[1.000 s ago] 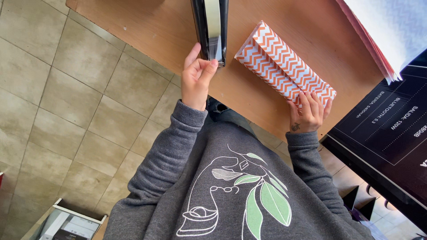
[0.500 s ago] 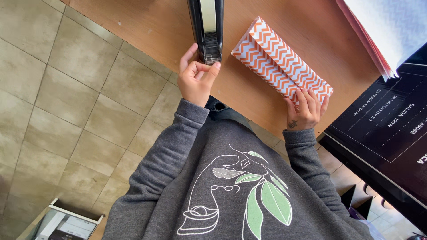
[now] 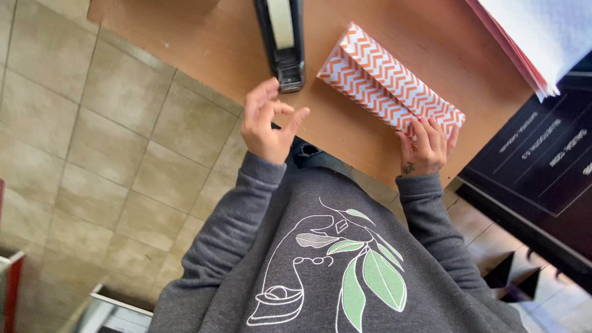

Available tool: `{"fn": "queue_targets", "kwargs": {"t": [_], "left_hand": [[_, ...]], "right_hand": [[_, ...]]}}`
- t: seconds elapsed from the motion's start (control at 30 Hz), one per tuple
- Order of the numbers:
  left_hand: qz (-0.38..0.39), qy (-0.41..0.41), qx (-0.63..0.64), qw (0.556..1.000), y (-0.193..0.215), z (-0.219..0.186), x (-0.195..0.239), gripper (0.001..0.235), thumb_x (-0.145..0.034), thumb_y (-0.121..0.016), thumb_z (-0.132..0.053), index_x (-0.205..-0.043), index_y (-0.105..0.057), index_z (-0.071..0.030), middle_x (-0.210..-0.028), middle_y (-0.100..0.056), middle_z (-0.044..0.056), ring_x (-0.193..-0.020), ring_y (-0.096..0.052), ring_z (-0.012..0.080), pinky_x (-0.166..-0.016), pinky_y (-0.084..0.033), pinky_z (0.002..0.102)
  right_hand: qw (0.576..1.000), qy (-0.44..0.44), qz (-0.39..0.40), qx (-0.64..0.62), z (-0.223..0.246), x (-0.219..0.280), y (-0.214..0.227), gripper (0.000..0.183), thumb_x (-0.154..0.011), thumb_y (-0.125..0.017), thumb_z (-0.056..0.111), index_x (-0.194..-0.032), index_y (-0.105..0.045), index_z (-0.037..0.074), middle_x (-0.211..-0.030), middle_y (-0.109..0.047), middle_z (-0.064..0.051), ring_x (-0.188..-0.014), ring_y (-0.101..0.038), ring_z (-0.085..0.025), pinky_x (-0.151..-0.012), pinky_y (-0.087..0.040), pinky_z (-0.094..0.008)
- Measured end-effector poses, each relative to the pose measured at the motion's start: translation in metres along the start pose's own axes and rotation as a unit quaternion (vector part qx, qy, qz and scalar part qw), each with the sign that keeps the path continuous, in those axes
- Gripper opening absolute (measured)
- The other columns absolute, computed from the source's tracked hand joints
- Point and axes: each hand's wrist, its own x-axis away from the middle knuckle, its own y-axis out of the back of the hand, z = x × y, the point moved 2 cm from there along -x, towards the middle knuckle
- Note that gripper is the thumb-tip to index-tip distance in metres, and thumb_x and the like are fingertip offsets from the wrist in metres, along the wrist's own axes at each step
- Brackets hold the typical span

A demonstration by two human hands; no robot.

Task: The person wraps a small rectangular box in patterned paper by folding the edges and securing them with tape.

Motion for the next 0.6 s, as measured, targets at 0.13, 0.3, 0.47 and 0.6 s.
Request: {"fn": "queue_targets", "kwargs": {"t": [0.13, 0.3, 0.47, 0.6], "left_hand": [[0.061, -0.084, 0.033, 0.994, -0.044, -0.040, 0.004, 0.026, -0.088, -0.109, -0.039, -0.100, -0.089, -0.030, -0.119, -0.085, -0.014, -0.102, -0.083, 0.0146, -0.092, -0.070, 0.029], [0.335, 0.015, 0.140, 0.932, -0.133, -0.067, 0.006, 0.016, -0.098, -0.098, -0.034, -0.099, -0.083, -0.030, -0.089, -0.085, -0.011, -0.079, -0.085, 0.0106, -0.067, -0.068, 0.022], [0.455, 0.055, 0.048, 0.887, -0.200, -0.084, -0.013, 0.021, -0.094, -0.096, -0.036, -0.101, -0.077, -0.032, -0.092, -0.088, -0.013, -0.085, -0.088, 0.0078, -0.081, -0.068, 0.028], [0.494, 0.149, -0.004, 0.857, -0.221, -0.101, -0.034, 0.019, -0.100, -0.092, -0.020, -0.096, -0.074, -0.022, -0.087, -0.089, -0.004, -0.059, -0.087, 0.0116, -0.067, -0.072, 0.027]], "right_hand": [[0.999, -0.034, -0.027, 0.001, -0.002, 0.003, -0.007, 0.067, -0.117, -0.084, 0.070, -0.146, -0.090, 0.010, -0.125, -0.090, -0.009, -0.124, -0.085, -0.033, -0.135, -0.038, -0.065], [0.989, -0.031, 0.091, 0.113, 0.005, 0.005, -0.025, 0.067, -0.103, -0.096, 0.052, -0.164, -0.084, 0.028, -0.124, -0.064, -0.004, -0.135, -0.063, -0.033, -0.138, -0.025, -0.071], [0.992, -0.055, 0.079, 0.083, 0.008, -0.002, -0.018, 0.046, -0.119, -0.086, 0.048, -0.161, -0.083, 0.031, -0.119, -0.063, -0.005, -0.125, -0.062, -0.036, -0.135, -0.023, -0.079], [0.994, -0.053, 0.037, 0.083, 0.019, -0.017, -0.006, 0.034, -0.126, -0.082, 0.035, -0.159, -0.083, 0.029, -0.113, -0.064, -0.004, -0.114, -0.066, -0.035, -0.135, -0.027, -0.078]]}}
